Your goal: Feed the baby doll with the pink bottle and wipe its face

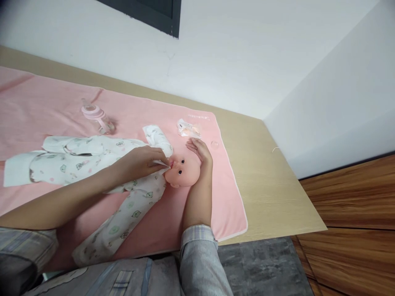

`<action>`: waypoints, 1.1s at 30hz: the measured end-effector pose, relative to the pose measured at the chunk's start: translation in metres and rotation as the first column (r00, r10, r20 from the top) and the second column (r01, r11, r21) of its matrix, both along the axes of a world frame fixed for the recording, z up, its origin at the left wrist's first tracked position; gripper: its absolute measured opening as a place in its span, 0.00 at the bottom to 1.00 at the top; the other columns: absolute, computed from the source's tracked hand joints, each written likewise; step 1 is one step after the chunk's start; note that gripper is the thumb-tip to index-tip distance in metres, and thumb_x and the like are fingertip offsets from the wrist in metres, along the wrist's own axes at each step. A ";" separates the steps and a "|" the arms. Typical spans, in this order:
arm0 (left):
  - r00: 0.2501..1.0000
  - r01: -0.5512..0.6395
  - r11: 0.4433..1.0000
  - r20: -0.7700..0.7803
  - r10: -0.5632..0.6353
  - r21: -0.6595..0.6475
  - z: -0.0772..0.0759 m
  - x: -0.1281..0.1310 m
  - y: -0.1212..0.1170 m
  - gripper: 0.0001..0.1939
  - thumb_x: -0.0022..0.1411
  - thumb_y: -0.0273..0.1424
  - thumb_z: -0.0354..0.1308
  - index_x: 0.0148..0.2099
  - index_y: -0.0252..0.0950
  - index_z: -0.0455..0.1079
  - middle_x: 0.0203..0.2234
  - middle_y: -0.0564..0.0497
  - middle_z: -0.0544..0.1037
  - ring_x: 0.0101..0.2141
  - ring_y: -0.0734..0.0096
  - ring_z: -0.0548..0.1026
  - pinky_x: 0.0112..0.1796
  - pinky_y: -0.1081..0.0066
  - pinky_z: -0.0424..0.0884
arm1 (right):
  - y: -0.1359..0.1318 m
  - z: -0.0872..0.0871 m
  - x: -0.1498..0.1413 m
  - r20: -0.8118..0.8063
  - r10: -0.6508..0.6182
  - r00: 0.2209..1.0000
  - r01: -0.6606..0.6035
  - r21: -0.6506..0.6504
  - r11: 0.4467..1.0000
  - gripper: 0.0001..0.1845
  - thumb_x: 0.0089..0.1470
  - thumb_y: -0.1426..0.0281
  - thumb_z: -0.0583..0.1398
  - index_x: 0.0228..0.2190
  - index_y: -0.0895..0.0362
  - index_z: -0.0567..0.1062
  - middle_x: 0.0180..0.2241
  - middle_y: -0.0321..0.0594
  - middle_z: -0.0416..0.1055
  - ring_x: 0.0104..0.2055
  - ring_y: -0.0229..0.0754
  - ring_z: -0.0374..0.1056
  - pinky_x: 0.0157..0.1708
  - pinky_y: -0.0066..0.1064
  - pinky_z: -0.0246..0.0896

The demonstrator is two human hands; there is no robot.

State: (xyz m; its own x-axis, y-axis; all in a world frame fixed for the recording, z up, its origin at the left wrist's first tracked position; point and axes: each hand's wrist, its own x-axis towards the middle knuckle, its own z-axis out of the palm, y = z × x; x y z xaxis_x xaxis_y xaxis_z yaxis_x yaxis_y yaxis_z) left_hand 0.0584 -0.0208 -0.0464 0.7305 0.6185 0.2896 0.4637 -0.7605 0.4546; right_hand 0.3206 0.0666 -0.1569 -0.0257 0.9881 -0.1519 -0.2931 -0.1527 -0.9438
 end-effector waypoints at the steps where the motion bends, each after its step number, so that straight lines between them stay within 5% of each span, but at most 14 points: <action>1: 1.000 -0.002 1.000 -0.012 0.002 0.010 -0.001 0.000 0.000 0.08 0.60 0.24 0.56 0.35 0.37 0.76 0.31 0.54 0.78 0.32 0.68 0.75 0.34 0.71 0.64 | 0.000 0.000 0.000 0.001 0.000 1.000 0.000 -0.001 1.000 0.06 0.56 0.68 0.63 0.36 0.57 0.75 0.37 0.41 0.78 0.42 0.40 0.76 0.59 0.41 0.66; 15: 0.999 -0.020 0.995 -0.025 0.022 0.095 -0.007 0.000 0.006 0.07 0.61 0.25 0.56 0.36 0.38 0.76 0.32 0.54 0.80 0.33 0.67 0.77 0.36 0.69 0.64 | -0.002 0.003 -0.003 0.016 -0.028 0.999 0.028 -0.014 1.000 0.09 0.55 0.63 0.64 0.34 0.55 0.74 0.34 0.40 0.77 0.40 0.38 0.75 0.57 0.38 0.68; 24: 0.997 -0.058 0.984 -0.049 0.067 0.167 -0.011 0.001 0.011 0.08 0.62 0.25 0.54 0.37 0.37 0.75 0.33 0.54 0.80 0.33 0.65 0.77 0.36 0.68 0.65 | -0.013 0.009 -0.006 0.083 -0.031 0.996 0.033 -0.021 0.999 0.20 0.61 0.61 0.58 0.51 0.59 0.69 0.51 0.45 0.68 0.49 0.43 0.69 0.48 0.42 0.69; 33: 0.997 -0.075 0.976 -0.010 0.079 0.205 -0.013 0.005 0.012 0.08 0.63 0.26 0.54 0.38 0.37 0.74 0.35 0.53 0.80 0.36 0.63 0.78 0.41 0.64 0.66 | -0.013 0.011 -0.008 0.090 -0.031 0.995 0.032 -0.017 0.999 0.19 0.61 0.62 0.58 0.50 0.59 0.70 0.50 0.45 0.69 0.49 0.43 0.69 0.48 0.41 0.70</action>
